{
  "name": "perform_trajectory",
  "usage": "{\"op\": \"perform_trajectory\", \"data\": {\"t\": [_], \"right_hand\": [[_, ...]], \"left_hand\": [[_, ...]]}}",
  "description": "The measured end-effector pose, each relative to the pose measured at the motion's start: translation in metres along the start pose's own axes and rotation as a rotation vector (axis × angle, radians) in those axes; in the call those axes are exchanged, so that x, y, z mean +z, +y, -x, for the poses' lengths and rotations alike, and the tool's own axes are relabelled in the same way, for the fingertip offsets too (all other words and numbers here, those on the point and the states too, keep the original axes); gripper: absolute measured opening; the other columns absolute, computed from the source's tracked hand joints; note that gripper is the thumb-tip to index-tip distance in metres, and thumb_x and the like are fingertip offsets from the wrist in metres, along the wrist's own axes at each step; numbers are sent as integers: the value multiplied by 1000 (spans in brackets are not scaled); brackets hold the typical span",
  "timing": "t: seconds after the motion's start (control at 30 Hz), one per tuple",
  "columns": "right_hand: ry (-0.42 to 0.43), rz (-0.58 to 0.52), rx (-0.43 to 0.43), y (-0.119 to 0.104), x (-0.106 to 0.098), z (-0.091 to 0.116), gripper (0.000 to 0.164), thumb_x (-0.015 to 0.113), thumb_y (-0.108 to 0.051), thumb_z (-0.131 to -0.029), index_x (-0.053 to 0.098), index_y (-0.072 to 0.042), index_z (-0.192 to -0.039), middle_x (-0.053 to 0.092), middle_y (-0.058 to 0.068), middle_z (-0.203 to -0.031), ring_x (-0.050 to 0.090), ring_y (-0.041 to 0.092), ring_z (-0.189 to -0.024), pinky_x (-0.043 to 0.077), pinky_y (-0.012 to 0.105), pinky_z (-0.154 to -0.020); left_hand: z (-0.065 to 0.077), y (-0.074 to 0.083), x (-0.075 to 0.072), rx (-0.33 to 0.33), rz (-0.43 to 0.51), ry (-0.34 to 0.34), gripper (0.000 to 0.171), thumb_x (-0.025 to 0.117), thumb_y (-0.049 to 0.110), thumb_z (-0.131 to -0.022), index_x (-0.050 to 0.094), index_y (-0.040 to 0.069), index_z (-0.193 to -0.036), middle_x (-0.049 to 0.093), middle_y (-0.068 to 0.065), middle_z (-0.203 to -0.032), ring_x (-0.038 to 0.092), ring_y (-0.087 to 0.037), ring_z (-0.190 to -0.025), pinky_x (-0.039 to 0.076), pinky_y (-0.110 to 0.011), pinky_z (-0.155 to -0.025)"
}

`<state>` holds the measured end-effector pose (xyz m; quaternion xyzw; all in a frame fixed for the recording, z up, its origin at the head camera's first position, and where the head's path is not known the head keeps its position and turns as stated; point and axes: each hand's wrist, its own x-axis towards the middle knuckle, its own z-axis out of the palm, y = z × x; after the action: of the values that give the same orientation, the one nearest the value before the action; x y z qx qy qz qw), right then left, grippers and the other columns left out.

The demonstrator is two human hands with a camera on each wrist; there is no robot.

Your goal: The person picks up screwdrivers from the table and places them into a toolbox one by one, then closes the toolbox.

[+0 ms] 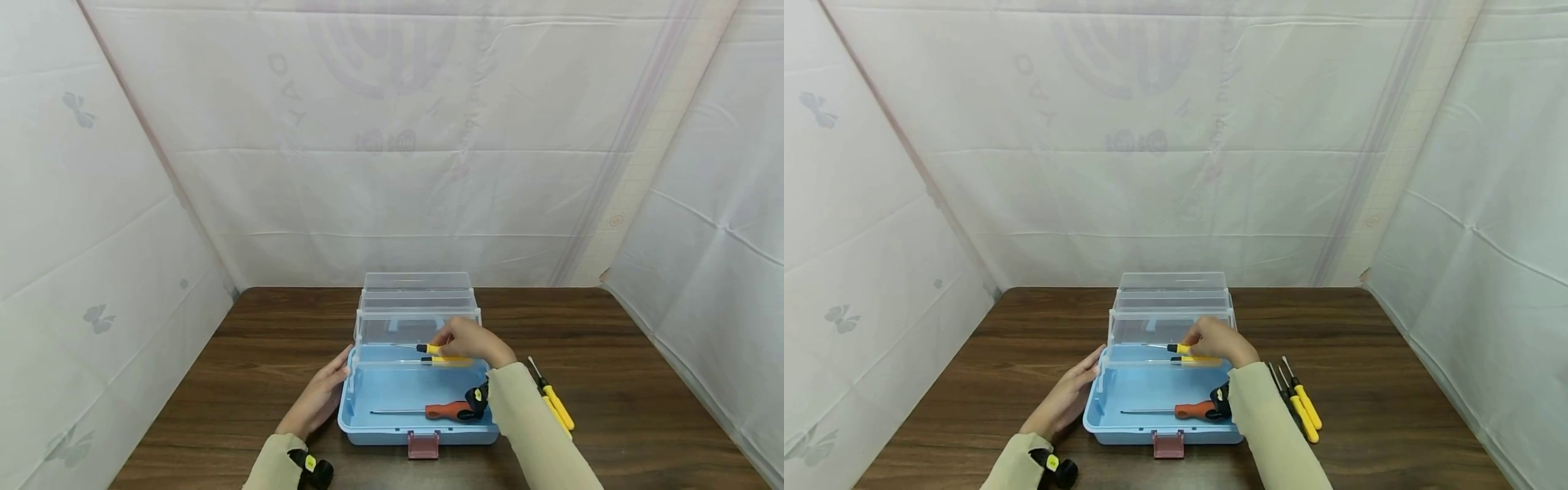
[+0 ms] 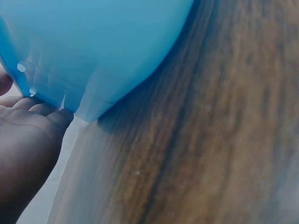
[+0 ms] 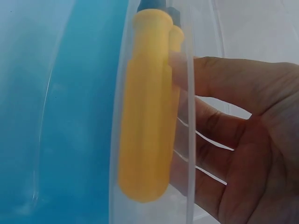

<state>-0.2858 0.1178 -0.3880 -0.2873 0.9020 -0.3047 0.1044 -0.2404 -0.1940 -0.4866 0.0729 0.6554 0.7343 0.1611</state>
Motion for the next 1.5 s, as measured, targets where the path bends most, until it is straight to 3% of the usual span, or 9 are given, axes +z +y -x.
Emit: {"op": "perform_trajectory", "data": {"t": [0.53, 0.9, 1.5], "right_hand": [[-11, 31, 13, -4, 1, -1, 19, 64, 2, -85, 75, -1, -100, 73, 8, -94, 57, 11, -74, 54, 29, -69], [-27, 62, 105, -10, 0, -4, 18, 65, 0, -83, 76, -3, -97, 72, 5, -91, 57, 14, -75, 54, 34, -73], [-47, 93, 154, -14, 0, -6, 17, 65, -1, -85, 75, -4, -99, 72, 6, -94, 58, 15, -78, 55, 39, -80]], "left_hand": [[0, 0, 0, -4, -17, -6, 66, 46, 29, -101, 13, 8, -155, 4, -14, -163, 1, -34, -149, 7, -52, -118], [1, 0, -1, -8, -30, 2, 67, 48, 31, -100, 14, 9, -155, 3, -14, -163, -1, -34, -149, 5, -52, -118], [0, -1, -1, 4, -18, 1, 66, 47, 28, -101, 15, 8, -154, 6, -15, -162, 2, -34, -149, 8, -51, -118]]}}
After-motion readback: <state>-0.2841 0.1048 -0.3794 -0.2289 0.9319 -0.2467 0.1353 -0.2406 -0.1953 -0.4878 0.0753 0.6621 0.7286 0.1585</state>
